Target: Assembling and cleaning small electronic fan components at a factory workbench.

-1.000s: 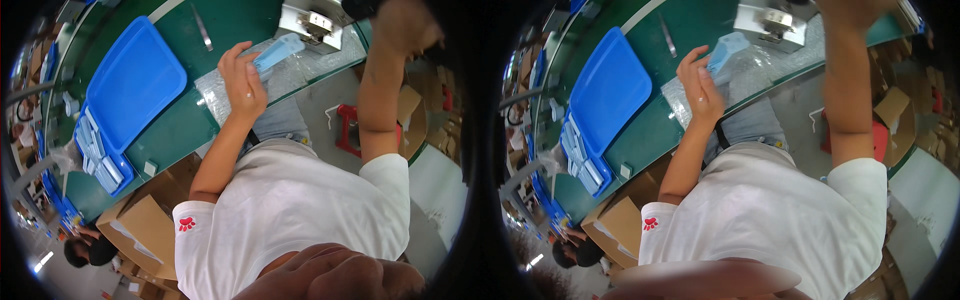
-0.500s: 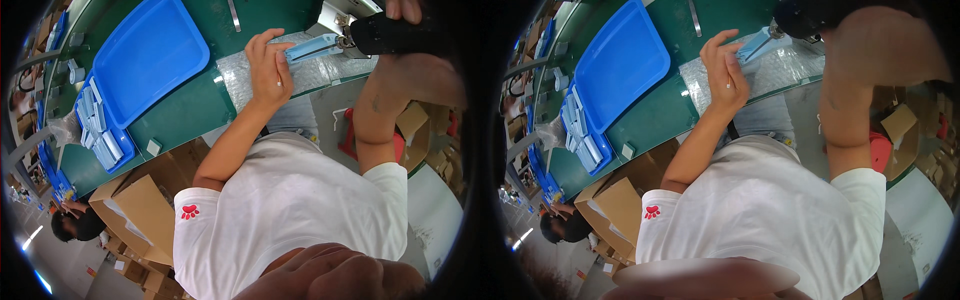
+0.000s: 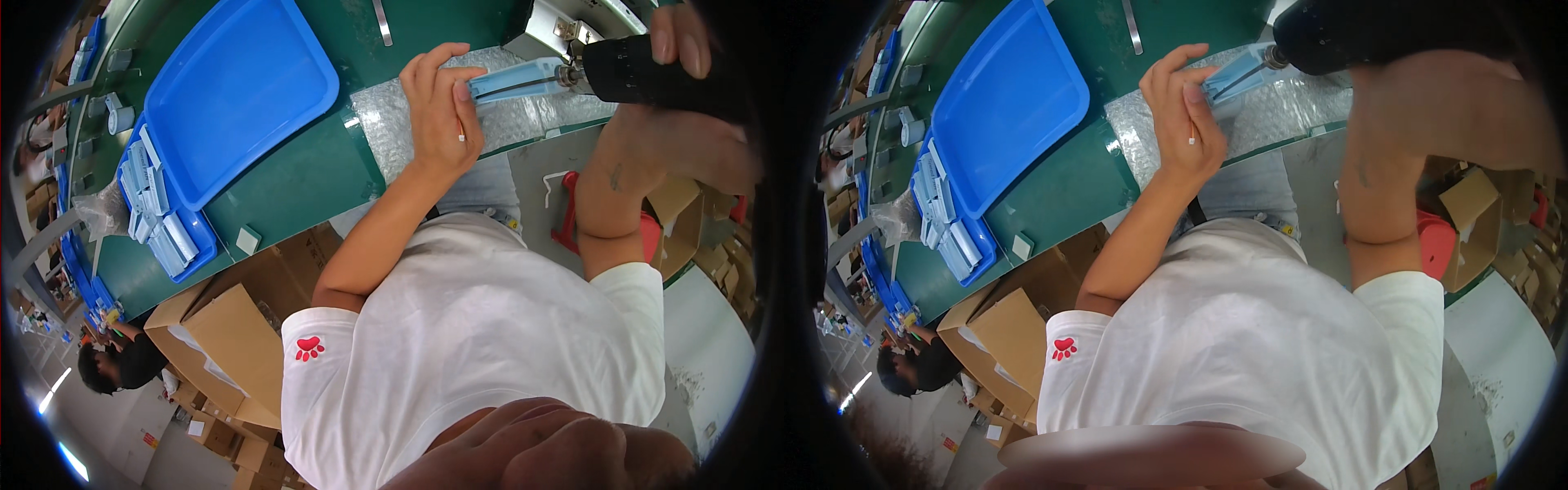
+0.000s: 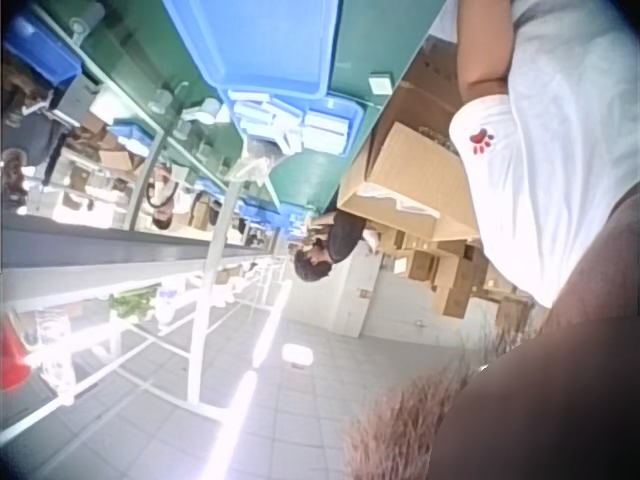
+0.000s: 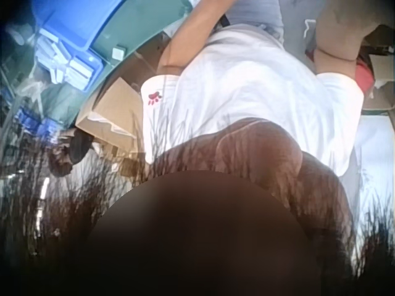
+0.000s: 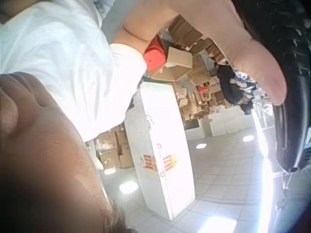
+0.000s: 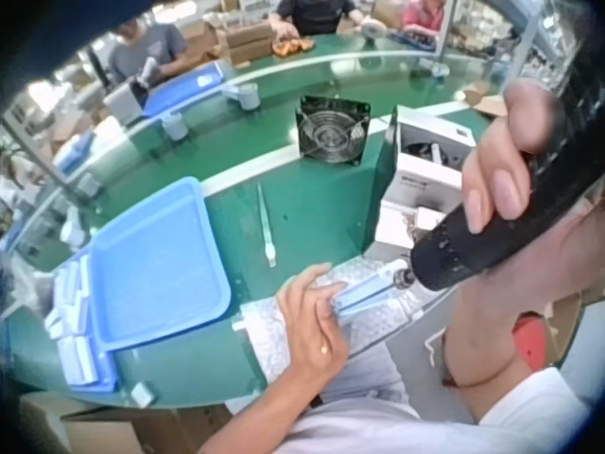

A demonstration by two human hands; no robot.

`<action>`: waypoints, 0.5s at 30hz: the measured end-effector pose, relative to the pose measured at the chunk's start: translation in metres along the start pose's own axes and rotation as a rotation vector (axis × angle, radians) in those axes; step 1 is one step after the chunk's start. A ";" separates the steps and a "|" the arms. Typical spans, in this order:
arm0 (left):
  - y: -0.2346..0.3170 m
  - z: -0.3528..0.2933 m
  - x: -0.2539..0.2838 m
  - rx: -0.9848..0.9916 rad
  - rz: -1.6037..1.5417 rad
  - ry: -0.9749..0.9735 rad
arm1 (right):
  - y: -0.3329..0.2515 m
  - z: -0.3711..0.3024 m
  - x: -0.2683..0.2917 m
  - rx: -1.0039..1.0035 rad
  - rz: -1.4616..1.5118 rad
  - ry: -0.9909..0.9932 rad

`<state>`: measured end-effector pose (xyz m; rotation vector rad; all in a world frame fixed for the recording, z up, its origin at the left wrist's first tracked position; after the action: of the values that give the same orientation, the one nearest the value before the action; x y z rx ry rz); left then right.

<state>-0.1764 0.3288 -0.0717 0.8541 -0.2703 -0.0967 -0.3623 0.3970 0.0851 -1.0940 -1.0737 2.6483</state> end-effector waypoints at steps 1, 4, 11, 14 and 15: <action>0.000 -0.001 0.000 0.001 0.001 -0.001 | 0.004 0.000 -0.001 -0.003 0.014 -0.021; 0.001 0.001 0.001 -0.024 0.007 0.004 | -0.011 0.010 0.048 -0.006 0.065 -0.100; 0.002 -0.001 -0.002 -0.048 0.021 0.022 | -0.003 -0.028 -0.070 0.242 -0.566 0.596; 0.001 -0.002 0.001 -0.049 0.016 0.013 | -0.015 -0.006 -0.058 0.118 0.042 0.126; -0.001 -0.001 0.001 -0.017 0.003 0.012 | -0.029 -0.012 -0.062 -0.035 -0.048 0.051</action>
<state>-0.1749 0.3285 -0.0734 0.8372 -0.2594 -0.0915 -0.3137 0.4054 0.1339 -1.1207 -1.1259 2.5605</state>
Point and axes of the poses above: each hand's wrist, its own z-axis towards the middle knuckle, its own x-axis out of the back of the hand, y = z × x, the point moved 5 cm from there along z, towards the middle knuckle, and after that the axes turned 11 degrees about y, right-handed, at the moved point
